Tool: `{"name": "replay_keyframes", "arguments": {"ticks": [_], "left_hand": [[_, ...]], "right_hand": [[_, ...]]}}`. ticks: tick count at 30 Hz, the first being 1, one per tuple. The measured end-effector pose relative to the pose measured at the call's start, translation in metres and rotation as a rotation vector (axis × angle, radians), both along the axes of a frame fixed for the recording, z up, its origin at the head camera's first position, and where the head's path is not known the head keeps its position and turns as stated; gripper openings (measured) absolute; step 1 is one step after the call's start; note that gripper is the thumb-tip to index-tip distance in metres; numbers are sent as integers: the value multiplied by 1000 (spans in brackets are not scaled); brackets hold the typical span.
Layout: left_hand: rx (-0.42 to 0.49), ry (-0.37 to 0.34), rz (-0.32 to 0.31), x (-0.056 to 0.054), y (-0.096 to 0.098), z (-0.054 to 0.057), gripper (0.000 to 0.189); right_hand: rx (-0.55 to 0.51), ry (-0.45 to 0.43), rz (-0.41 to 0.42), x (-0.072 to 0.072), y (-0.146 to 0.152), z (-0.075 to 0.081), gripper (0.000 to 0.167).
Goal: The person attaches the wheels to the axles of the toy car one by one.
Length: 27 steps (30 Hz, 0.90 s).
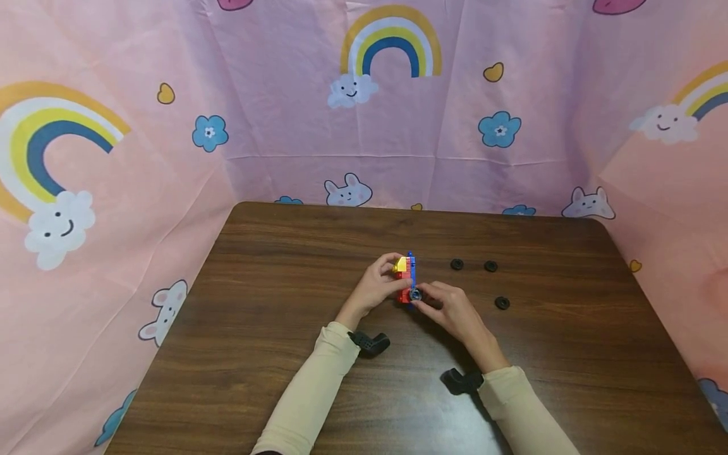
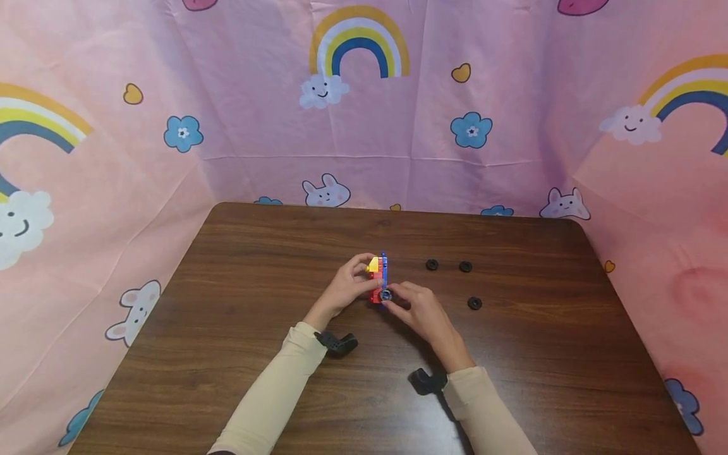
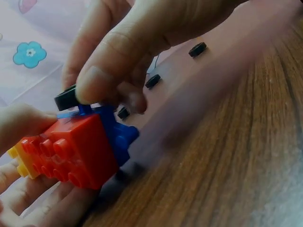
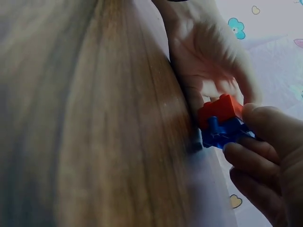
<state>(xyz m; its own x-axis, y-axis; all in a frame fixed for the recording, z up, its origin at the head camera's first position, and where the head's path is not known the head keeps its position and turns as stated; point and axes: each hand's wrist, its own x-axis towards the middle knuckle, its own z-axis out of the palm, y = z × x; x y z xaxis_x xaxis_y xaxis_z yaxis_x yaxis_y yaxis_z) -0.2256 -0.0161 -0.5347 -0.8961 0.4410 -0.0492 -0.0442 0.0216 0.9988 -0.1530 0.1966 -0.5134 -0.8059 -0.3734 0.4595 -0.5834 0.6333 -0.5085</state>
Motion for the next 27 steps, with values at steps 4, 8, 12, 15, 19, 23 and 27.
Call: {"name": "replay_keyframes", "arguments": {"ticks": [4, 8, 12, 15, 19, 23, 27], "left_hand": [[45, -31, 18, -1, -1, 0, 58], [82, -52, 25, 0, -2, 2, 59], [101, -72, 37, 3, -1, 3, 60], [92, -80, 30, 3, -1, 4, 60], [78, -78, 25, 3, 0, 4, 60], [71, -81, 52, 5, -1, 4, 60], [58, -84, 79, 6, -2, 4, 60]], "right_hand": [[-29, -1, 2, -2, -2, -2, 32], [-29, 17, 0, -2, -3, -3, 35], [-29, 53, -3, 0, -7, -5, 34], [-25, 98, -8, 3, -9, -5, 31], [-11, 160, -39, 6, -13, -7, 31], [30, 196, -106, 8, -19, -8, 29], [46, 203, -141, 9, -24, -5, 26]]}}
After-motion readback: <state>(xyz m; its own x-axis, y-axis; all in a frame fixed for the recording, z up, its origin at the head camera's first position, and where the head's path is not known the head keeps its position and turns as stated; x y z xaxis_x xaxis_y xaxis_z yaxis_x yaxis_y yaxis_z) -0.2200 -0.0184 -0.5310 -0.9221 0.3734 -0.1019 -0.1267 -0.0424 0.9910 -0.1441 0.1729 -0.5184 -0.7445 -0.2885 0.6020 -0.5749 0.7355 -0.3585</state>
